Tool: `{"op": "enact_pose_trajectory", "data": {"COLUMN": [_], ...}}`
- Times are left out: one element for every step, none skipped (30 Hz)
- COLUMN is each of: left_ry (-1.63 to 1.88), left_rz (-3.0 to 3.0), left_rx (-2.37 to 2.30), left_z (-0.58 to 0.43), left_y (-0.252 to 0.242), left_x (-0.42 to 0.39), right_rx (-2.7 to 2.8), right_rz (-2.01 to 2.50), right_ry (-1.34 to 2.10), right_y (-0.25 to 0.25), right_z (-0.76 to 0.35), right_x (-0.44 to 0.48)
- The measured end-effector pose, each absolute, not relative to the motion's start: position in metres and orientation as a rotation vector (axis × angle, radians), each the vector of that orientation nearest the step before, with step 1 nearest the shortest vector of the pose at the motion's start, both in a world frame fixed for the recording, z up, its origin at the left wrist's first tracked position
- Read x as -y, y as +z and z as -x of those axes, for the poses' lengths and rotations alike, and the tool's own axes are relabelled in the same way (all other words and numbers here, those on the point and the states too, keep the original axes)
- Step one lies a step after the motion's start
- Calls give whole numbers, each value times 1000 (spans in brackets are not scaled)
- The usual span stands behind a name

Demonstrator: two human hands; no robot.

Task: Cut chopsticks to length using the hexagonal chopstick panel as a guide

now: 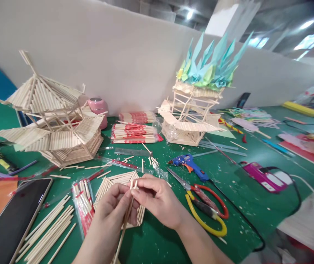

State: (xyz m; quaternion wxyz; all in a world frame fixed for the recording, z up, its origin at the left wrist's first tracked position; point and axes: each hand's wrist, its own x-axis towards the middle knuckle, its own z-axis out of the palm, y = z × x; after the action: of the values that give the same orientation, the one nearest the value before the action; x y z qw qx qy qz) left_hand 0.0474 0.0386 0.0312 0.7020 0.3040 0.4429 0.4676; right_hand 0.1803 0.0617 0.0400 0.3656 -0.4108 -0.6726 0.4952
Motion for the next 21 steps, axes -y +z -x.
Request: {"op": "enact_pose_trajectory", "data": {"left_ry": [1036, 1032, 1030, 1025, 1021, 1016, 1011, 1005, 1000, 995, 992, 989, 988, 988, 988, 990, 994, 999, 1006, 1012, 1017], "left_rz": [-668, -656, -641, -627, -616, -612, -614, -620, -627, -631, -632, -631, -630, -632, -636, -641, -645, -646, -643, -635, -625], "left_rx": [-981, -978, -977, -975, -972, -967, -960, -952, -945, -938, -932, -926, -920, -916, -912, -909, -907, -904, -901, -899, -900], "left_z": [-47, -47, -47, -47, -47, -47, -46, -46, -46, -45, -45, -44, -44, -44, -44, -45, -45, -45, -46, -46, -46], "left_y": [32, 33, 33, 34, 34, 35, 35, 35, 36, 35, 35, 35, 35, 34, 34, 34, 34, 34, 34, 35, 36], "left_x": [-39, -39, -39, -38, -38, -37, -37, -36, -35, -35, -34, -34, -34, -33, -33, -34, -34, -34, -34, -34, -34], "right_rx": [1750, 1766, 1777, 1780, 1782, 1786, 1794, 1804, 1816, 1829, 1842, 1849, 1851, 1846, 1835, 1820, 1804, 1790, 1778, 1770, 1766], "right_rz": [1059, 1067, 1074, 1081, 1084, 1086, 1084, 1083, 1082, 1081, 1081, 1082, 1082, 1085, 1089, 1094, 1097, 1099, 1100, 1097, 1095], "right_ry": [1241, 1207, 1185, 1175, 1170, 1163, 1154, 1145, 1136, 1125, 1118, 1114, 1115, 1118, 1122, 1128, 1134, 1141, 1148, 1156, 1164], "right_y": [40, 40, 40, 40, 39, 39, 39, 40, 40, 40, 41, 41, 41, 41, 41, 40, 40, 40, 39, 39, 40], "right_z": [-180, -179, -179, -178, -178, -178, -178, -178, -178, -178, -179, -179, -179, -179, -179, -179, -179, -179, -178, -178, -178], "right_x": [-62, -62, -62, -62, -62, -61, -61, -60, -60, -59, -59, -59, -59, -58, -58, -58, -57, -57, -57, -57, -57]}}
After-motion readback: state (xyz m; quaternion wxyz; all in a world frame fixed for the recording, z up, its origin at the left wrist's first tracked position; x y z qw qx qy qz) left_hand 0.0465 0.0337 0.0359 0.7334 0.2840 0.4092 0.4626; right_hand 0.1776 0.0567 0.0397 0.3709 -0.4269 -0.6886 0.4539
